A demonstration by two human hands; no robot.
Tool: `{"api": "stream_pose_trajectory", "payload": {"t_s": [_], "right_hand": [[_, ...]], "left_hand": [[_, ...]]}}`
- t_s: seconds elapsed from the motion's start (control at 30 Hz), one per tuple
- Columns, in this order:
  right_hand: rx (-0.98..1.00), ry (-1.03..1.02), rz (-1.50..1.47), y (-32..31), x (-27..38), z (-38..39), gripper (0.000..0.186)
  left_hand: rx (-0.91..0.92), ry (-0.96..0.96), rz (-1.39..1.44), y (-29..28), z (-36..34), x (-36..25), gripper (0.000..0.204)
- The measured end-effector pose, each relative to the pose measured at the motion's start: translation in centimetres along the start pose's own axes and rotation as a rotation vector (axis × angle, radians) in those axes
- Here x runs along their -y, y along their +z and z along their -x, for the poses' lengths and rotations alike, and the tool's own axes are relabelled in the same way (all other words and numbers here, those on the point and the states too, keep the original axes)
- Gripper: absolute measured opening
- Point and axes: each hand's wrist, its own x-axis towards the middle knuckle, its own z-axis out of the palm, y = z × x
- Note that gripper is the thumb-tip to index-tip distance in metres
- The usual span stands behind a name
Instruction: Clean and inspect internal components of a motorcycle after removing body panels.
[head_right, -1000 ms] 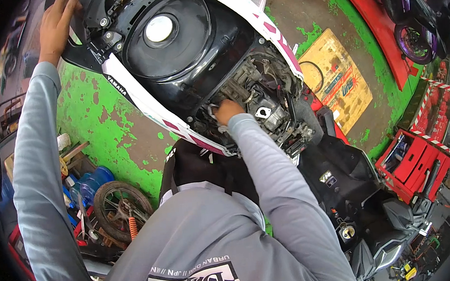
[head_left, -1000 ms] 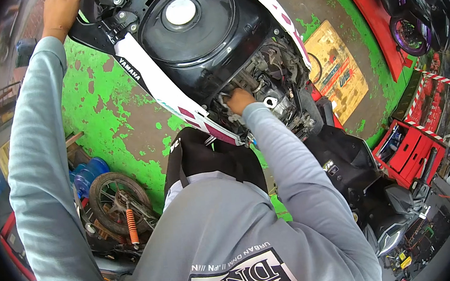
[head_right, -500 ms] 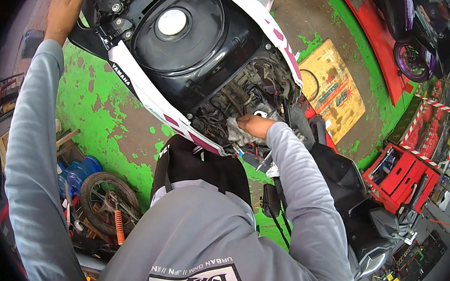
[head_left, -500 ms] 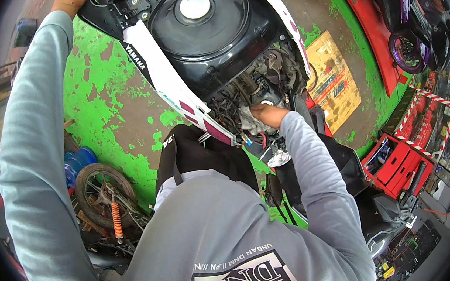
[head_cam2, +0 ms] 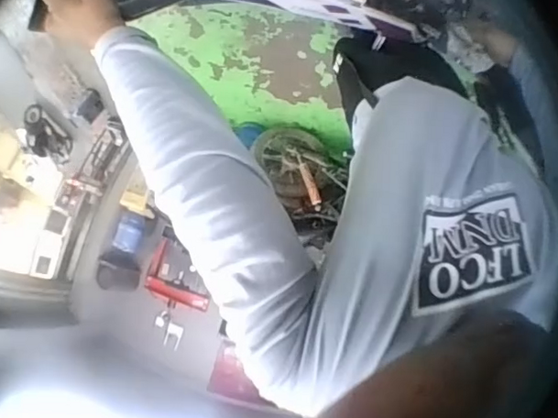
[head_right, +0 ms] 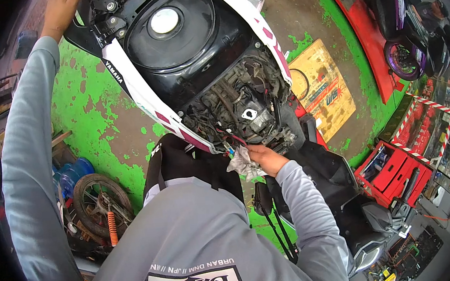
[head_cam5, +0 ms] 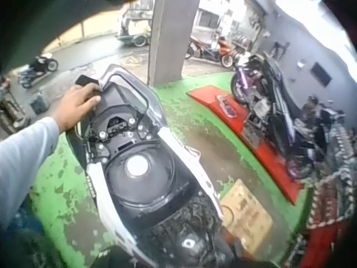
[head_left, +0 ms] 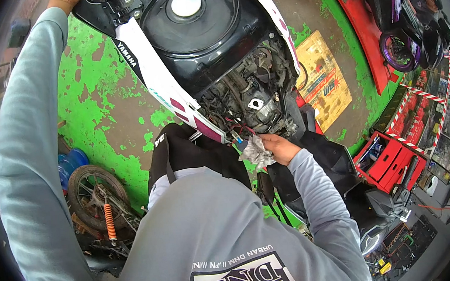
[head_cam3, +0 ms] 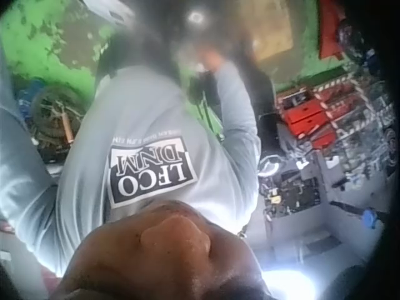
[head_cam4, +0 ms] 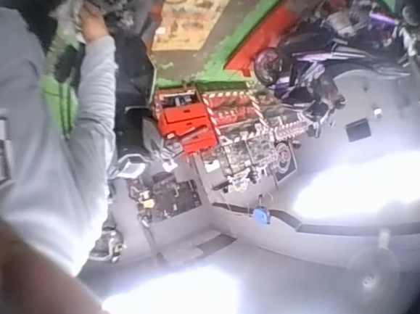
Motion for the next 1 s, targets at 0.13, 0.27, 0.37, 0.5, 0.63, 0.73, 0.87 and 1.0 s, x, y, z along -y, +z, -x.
{"api": "stream_pose_trajectory", "payload": {"t_s": [0.13, 0.27, 0.37, 0.5, 0.63, 0.73, 0.87, 1.0], "right_hand": [[-0.007, -0.044, -0.197, 0.8, -1.2, -0.2, 0.037], [-0.228, -0.097, -0.268, 0.3, -3.1, -1.5, 0.035], [-0.241, -0.126, -0.267, -0.3, -4.2, -2.5, 0.031], [-0.305, -0.184, -0.355, -0.1, -4.8, -3.5, 0.020], [-0.207, -0.225, -0.538, 1.1, -4.5, -4.2, 0.020], [-0.133, -0.366, -0.672, 2.7, -3.7, -5.0, 0.033], [0.003, -0.581, -0.633, 6.0, -2.9, -6.3, 0.052], [0.011, -0.665, -0.666, 8.9, -2.9, -7.5, 0.052]], "left_hand": [[-0.012, 0.010, -0.016, 0.2, 0.1, 0.0, 0.035], [-0.005, 0.009, -0.028, 0.2, 0.1, 0.1, 0.036], [0.009, 0.009, -0.027, 0.3, 0.0, 0.1, 0.036], [-0.016, -0.001, -0.008, 0.2, 0.1, -0.3, 0.036], [0.010, 0.002, -0.019, -0.2, -0.1, -0.7, 0.035], [0.014, -0.012, 0.010, 0.0, -0.1, -0.3, 0.035], [-0.009, 0.013, 0.037, 0.8, -0.3, 1.9, 0.036], [-0.058, 0.085, 0.468, 0.8, -0.6, 2.4, 0.043]]}}
